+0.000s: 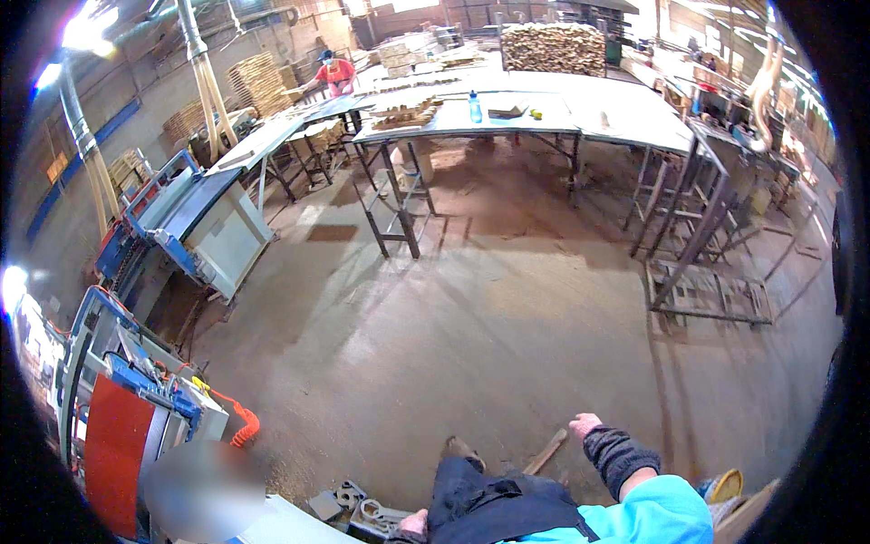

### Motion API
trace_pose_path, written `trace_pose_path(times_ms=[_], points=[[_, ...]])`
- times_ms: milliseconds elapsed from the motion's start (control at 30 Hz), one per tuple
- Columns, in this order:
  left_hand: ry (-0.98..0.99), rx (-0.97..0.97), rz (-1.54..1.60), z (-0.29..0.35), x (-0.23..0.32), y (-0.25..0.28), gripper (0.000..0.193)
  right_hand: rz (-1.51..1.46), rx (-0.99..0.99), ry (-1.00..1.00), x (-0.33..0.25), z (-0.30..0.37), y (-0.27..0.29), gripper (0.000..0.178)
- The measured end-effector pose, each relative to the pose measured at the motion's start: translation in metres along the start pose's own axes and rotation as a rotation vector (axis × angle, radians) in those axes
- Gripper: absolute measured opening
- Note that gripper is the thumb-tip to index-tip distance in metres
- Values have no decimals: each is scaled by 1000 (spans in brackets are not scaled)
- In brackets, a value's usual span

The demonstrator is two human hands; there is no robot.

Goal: The person operates a woodworking machine, feeding wooden planks onto a conveyor belt and adjusting the equipment. They handle the planks by hand, arranging them in a stack and ensuring they move through the processing line. The person also uses a vacuum hose to clear sawdust from the machine area.

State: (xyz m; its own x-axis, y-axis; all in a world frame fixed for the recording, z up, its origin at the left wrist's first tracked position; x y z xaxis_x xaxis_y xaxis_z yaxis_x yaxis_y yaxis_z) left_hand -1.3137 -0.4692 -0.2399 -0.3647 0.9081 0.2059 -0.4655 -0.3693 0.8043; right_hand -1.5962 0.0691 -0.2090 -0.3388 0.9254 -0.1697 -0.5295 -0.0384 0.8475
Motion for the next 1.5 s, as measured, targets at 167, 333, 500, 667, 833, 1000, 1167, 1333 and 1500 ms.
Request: trace_pose_path(times_ms=[167,333,500,667,833,1000,1167,1333,1500], points=[[280,-143,338,-89,-7,55,19,-482,202,-216,2,-160,91,36],[259,-68,250,-202,-30,145,17,-79,-180,127,-74,-266,103,29],[112,105,11,-355,-26,315,8,5,-161,318,-95,-337,99,28],[587,-70,1666,-512,-76,368,21,22,-190,278,-98,-476,118,29],[487,53,977,-609,-130,417,23,87,-412,325,-131,-630,193,35],[869,-143,1029,-658,-143,450,25,187,-285,346,-166,-814,332,28],[796,-81,1128,-732,-128,539,48,-15,-134,508,-234,-1011,470,19],[567,56,863,-850,-166,578,38,38,121,798,-369,-1196,585,14],[344,1,555,-939,-233,654,37,101,88,897,-489,-1276,667,13]])
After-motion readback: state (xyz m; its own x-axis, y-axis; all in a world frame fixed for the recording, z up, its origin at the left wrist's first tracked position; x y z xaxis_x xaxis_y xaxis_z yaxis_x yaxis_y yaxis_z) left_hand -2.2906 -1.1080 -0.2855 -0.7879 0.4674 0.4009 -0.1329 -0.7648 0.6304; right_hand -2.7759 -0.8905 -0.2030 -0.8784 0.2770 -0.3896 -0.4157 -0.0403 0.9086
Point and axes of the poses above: each hand's wrist, its own z-axis away from the middle knuckle, its own y-axis out of the back of the hand, x = y × z, the point moved 9 cm from there along -z, towards the middle knuckle, and after that the axes turned 7 degrees about y, right-handed, at the moved point
